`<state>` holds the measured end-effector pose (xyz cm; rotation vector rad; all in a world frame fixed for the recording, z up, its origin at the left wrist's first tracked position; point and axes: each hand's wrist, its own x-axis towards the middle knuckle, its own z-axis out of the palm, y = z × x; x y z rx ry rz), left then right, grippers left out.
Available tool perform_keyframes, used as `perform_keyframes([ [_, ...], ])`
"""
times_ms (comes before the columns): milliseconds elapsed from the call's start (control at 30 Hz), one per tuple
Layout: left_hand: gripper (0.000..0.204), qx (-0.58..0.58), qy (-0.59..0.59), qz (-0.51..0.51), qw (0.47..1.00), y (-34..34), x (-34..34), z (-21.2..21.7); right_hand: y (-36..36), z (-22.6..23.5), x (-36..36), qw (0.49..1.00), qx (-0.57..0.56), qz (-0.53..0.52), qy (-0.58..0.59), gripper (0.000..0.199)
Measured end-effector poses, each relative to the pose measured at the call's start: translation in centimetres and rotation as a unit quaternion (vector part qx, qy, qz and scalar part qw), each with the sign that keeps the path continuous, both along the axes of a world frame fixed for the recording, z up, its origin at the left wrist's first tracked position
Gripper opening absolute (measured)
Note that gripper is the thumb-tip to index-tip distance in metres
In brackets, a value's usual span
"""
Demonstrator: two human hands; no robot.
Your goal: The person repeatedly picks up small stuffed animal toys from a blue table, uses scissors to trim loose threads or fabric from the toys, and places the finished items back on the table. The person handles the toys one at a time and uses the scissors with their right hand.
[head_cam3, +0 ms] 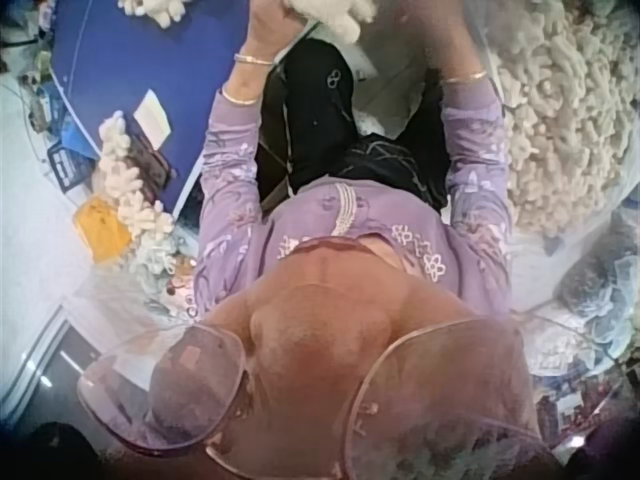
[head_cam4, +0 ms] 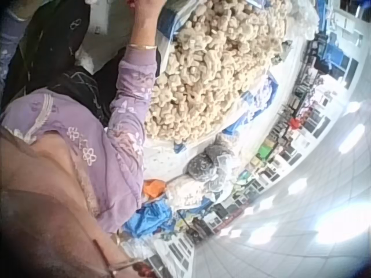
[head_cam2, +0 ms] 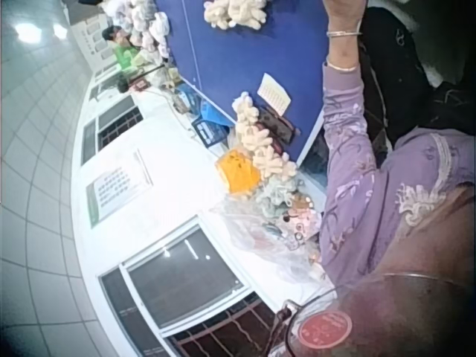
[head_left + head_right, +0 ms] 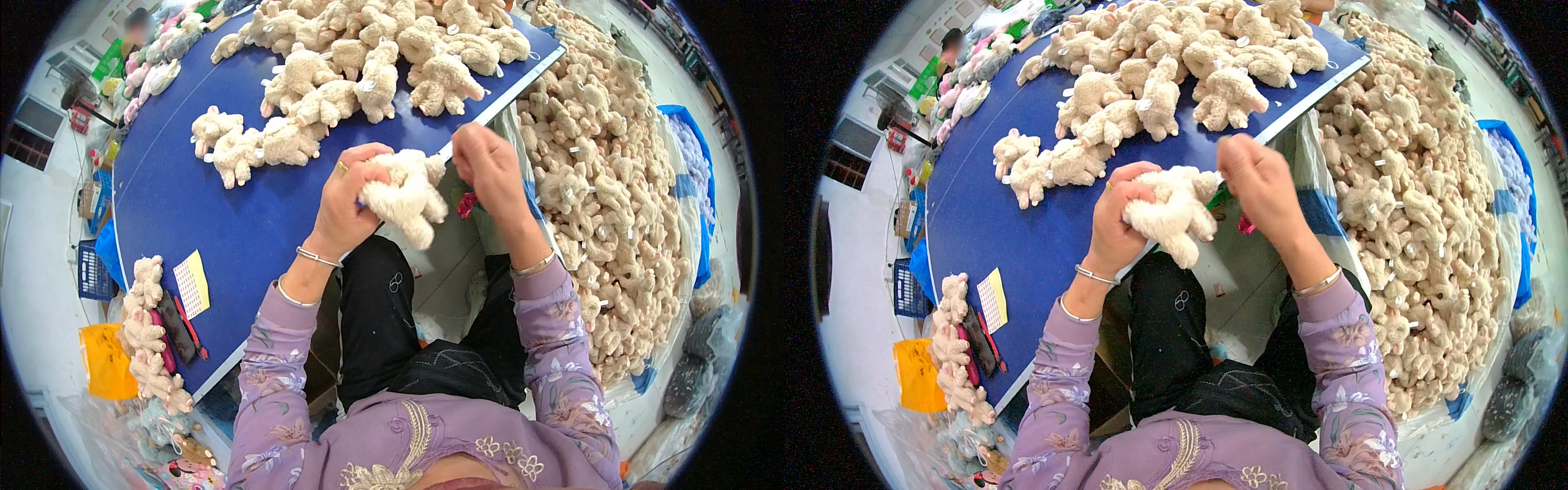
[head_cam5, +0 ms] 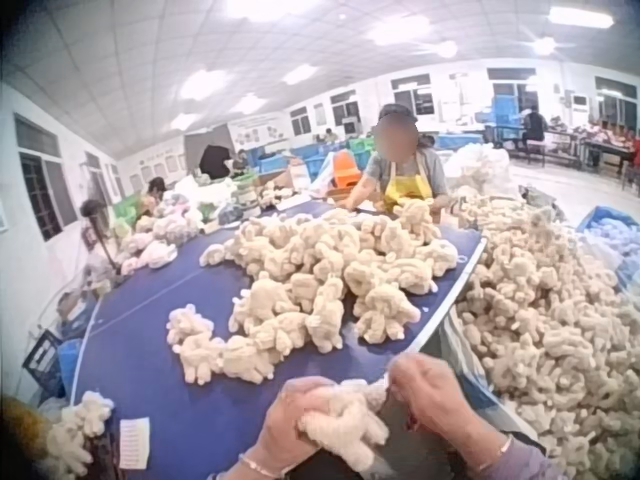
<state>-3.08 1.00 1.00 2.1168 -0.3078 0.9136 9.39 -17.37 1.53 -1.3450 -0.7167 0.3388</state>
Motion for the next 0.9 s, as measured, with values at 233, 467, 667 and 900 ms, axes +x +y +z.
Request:
perform_keyframes([
  [233, 0.028, -0.391, 0.204, -0.030, 0.897, 0.9, -0.3, -1.1, -0.2, 0.6, 0.1, 0.988, -0.038, 0.033, 0.148, 0.036],
  [467, 0.028, -0.446, 0.209, -0.054, 0.869, 1.0, -0.1, -1.6, 1.0, -0.1, -1.4, 0.991, -0.080, 0.097, 0.055, 0.026],
  [667, 0.023, -0.393, 0.190, -0.025, 0.899, 0.2, 0.0, -0.8, 1.4, -0.7, -1.5, 0.995, -0.062, 0.060, 0.041, 0.024],
  [900, 0.021, -0.508, 0.157, -0.061, 0.845, 1.0, -0.7, -0.7, 1.2, -0.1, -1.1, 0.993, -0.094, 0.058, 0.029, 0.023],
])
